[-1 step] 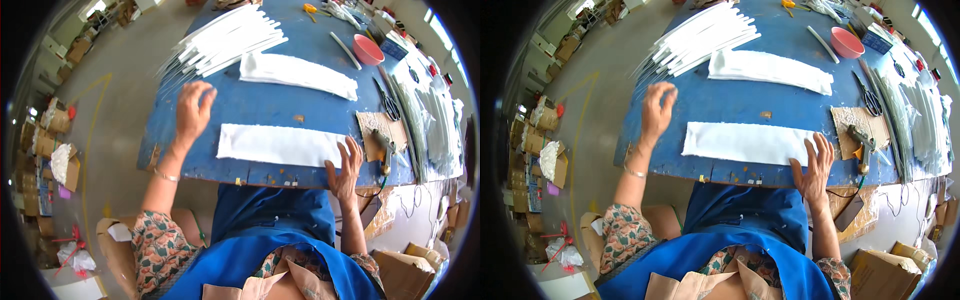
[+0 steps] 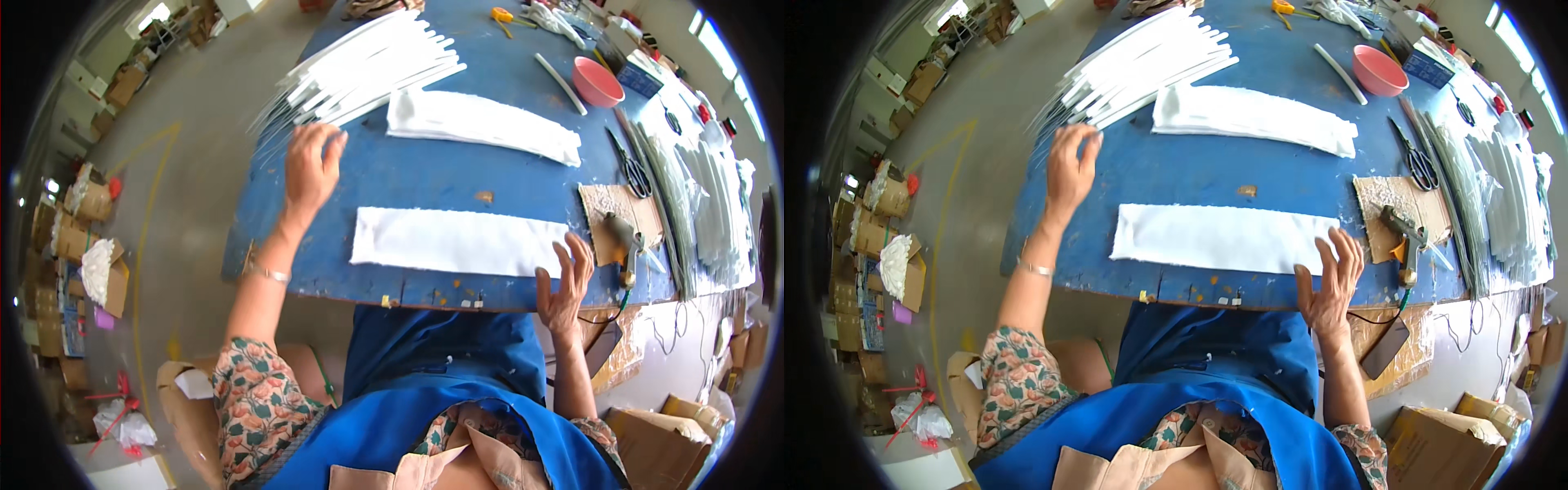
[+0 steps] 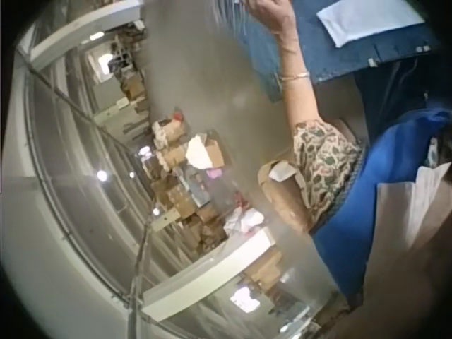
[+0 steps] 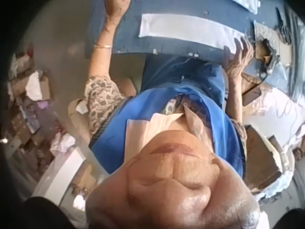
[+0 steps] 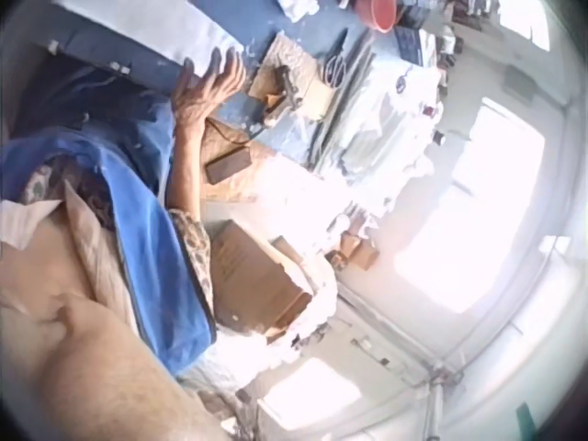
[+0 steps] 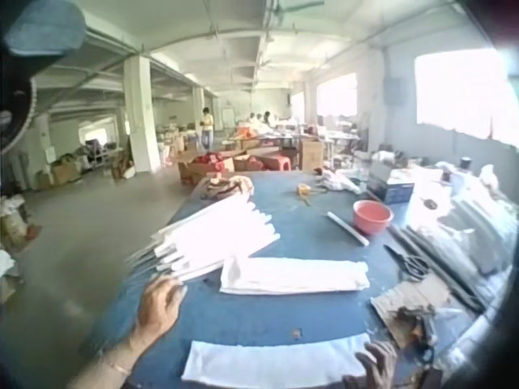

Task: Applying hot glue to white foam strips and rolling them at a manufacturing workbench.

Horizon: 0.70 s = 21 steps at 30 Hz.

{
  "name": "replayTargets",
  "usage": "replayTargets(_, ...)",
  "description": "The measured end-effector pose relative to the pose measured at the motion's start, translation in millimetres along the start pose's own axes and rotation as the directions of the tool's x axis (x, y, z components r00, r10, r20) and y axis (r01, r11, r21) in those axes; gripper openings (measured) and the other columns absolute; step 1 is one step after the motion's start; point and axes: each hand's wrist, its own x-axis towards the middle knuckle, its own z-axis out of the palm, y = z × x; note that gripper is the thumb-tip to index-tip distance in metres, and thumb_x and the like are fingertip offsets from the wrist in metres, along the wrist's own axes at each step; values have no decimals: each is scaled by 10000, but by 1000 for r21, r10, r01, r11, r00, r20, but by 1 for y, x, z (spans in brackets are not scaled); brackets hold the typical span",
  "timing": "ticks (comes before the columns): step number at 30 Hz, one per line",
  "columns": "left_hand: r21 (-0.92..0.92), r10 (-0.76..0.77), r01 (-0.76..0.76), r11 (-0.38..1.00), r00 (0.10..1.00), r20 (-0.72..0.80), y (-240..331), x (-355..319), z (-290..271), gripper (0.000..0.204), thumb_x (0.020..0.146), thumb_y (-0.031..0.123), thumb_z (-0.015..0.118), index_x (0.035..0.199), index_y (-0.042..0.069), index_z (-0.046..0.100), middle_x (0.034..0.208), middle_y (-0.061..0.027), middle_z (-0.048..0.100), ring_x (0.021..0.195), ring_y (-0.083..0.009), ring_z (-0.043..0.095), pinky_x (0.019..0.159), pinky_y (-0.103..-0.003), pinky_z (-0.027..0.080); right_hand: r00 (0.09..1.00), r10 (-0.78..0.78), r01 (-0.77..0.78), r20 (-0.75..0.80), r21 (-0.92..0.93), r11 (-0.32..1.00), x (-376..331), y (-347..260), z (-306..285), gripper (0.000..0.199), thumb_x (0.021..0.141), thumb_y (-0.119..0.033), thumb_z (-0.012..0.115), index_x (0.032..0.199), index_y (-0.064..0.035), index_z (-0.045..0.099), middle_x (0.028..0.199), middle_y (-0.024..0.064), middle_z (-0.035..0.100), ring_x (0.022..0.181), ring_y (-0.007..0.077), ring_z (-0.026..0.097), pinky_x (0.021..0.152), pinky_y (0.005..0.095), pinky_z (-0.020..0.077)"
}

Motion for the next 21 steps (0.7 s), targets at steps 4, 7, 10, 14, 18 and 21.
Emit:
replayTargets(4, 248, 47, -56, 967, 998, 43, -63, 65, 69, 203, 857, 188, 647, 965, 16, 639, 1039, -135, 630, 977, -321, 564, 853, -430, 458, 977, 181, -179, -114, 33, 983, -14, 5, 1, 278, 889, -153, 588, 1122, -1, 581, 1243, 209, 524, 1161, 381, 488, 1002, 485, 367)
replayTargets(7, 414, -20, -54, 909, 985, 173, -85, 82, 106, 216, 863, 199, 645, 982, 18, 636, 1020, -136, 621, 994, -319, 560, 866, -433, 463, 955, 277, -271, -109, 71, 960, -13, 5, 2, 239, 884, -105, 584, 1096, 4, 583, 1222, 215, 530, 1132, 388, 500, 986, 479, 385)
replayTargets(10, 513, -86, -47, 857, 969, 231, -89, 90, 126, 201, 867, 198, 644, 979, 33, 626, 1010, -126, 610, 1015, -311, 557, 872, -433, 469, 964, 252, -245, -84, 83, 966, -9, 3, 0, 222, 861, -68, 597, 1074, -5, 587, 1197, 215, 537, 1107, 387, 517, 958, 474, 414)
replayTargets(14, 571, -98, -15, 821, 981, 167, -88, 95, 127, 132, 888, 172, 602, 951, 55, 603, 977, -118, 621, 999, -296, 570, 855, -430, 467, 960, 271, -262, -67, 113, 958, -7, 2, -1, 206, 842, -49, 615, 1043, -9, 596, 1162, 204, 557, 1073, 383, 534, 930, 468, 428)
replayTargets(18, 508, -69, 34, 861, 996, 51, -83, 98, 97, 112, 903, 158, 566, 916, 49, 584, 941, -142, 620, 935, -327, 582, 828, -437, 462, 957, 272, -259, -104, 123, 958, -7, 2, 1, 199, 831, -38, 635, 1026, -11, 603, 1154, 198, 565, 1060, 375, 541, 922, 454, 434)
replayTargets(21, 377, 65, -59, 924, 998, -4, -68, 82, 52, 151, 907, 173, 573, 962, 35, 606, 973, -144, 631, 939, -339, 586, 819, -444, 462, 952, 274, -257, -134, 135, 957, -7, 2, 1, 200, 833, -33, 637, 1029, -12, 603, 1144, 200, 567, 1052, 373, 542, 920, 446, 435)
